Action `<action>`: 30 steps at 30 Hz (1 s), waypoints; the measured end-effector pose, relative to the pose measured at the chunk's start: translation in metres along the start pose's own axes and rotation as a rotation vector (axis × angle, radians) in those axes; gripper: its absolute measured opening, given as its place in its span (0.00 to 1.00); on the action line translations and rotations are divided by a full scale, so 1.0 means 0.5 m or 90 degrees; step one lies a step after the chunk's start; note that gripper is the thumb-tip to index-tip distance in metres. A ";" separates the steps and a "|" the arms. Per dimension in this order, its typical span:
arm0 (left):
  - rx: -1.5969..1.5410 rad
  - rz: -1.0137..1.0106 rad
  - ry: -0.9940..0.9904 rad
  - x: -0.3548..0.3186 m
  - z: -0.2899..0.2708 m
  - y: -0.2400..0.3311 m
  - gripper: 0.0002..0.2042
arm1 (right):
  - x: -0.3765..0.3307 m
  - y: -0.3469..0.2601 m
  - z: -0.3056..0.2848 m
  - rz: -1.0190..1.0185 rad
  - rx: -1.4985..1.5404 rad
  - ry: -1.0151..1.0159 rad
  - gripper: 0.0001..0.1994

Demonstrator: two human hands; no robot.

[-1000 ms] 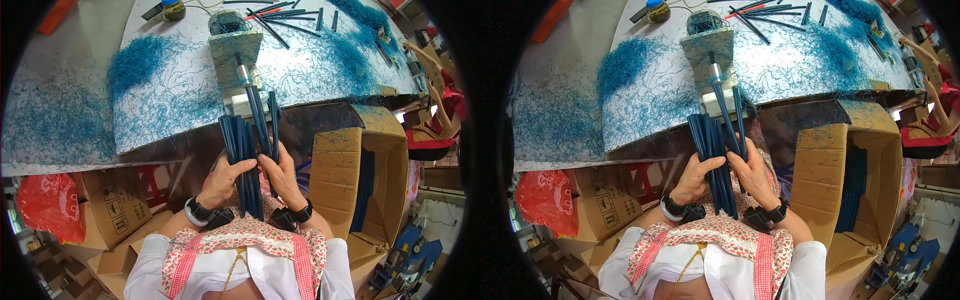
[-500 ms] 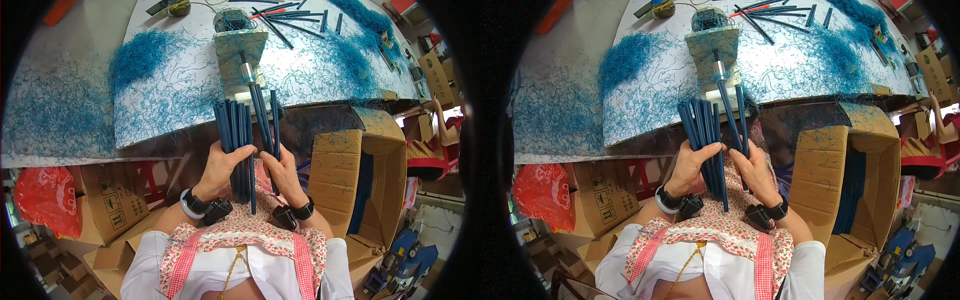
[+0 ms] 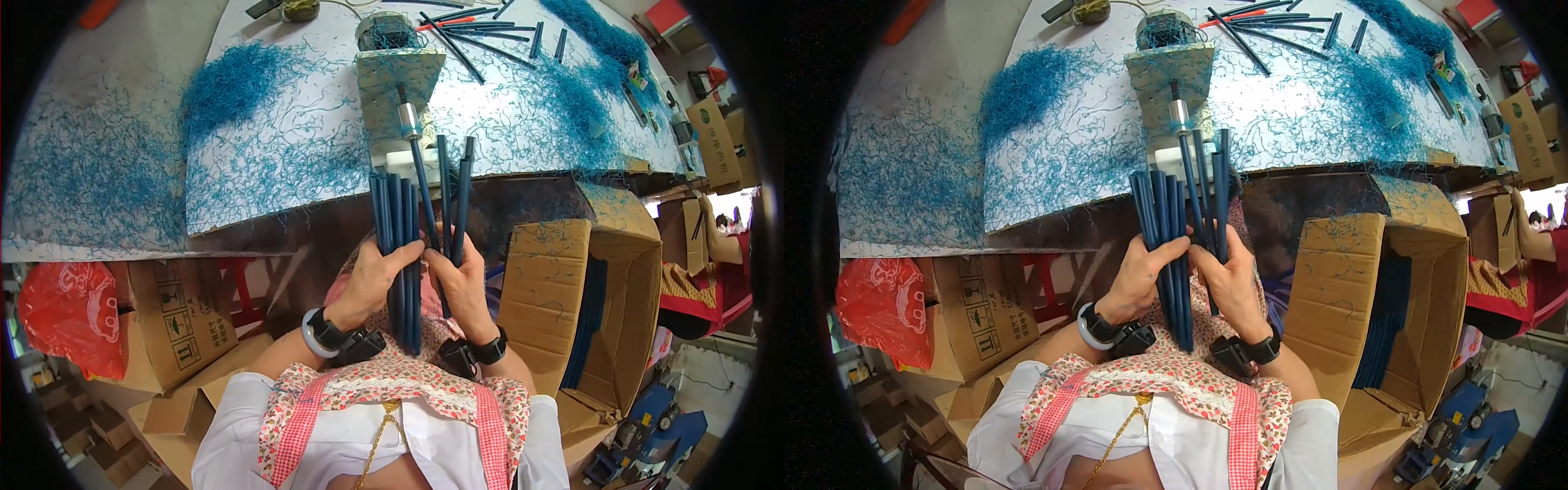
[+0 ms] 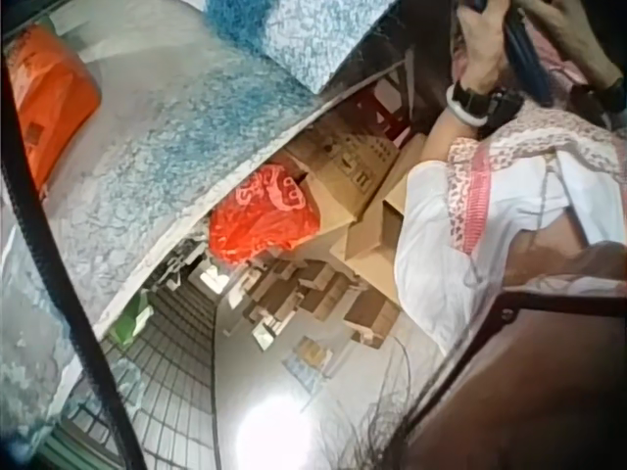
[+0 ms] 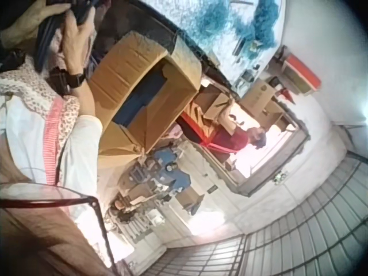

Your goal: The person gathers a bundle of blue tubes, inserts them one by one into a machine for processing, and then places the bundle into a cardboard box.

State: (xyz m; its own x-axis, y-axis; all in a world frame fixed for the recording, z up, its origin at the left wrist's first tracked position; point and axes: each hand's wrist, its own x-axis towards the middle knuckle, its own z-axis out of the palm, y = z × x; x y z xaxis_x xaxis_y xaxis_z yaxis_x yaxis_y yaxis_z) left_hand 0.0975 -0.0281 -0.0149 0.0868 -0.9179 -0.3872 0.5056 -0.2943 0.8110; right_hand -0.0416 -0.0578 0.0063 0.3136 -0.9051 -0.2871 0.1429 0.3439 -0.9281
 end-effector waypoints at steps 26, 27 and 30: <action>-0.043 0.066 0.013 0.042 0.039 0.036 0.11 | -0.036 0.032 -0.003 -0.014 -0.010 0.007 0.17; -0.043 0.055 0.013 0.041 0.028 0.025 0.11 | -0.034 0.032 -0.007 0.000 0.000 -0.007 0.18; -0.020 0.026 0.006 0.020 0.012 0.003 0.11 | 0.001 0.030 -0.009 -0.050 -0.001 0.003 0.18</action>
State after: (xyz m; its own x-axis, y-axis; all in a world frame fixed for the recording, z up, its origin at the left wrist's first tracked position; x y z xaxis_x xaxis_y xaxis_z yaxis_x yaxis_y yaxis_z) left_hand 0.0939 -0.0393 -0.0146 0.1155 -0.9263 -0.3585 0.5279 -0.2485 0.8121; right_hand -0.0438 -0.0542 -0.0087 0.2974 -0.9305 -0.2139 0.1653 0.2708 -0.9483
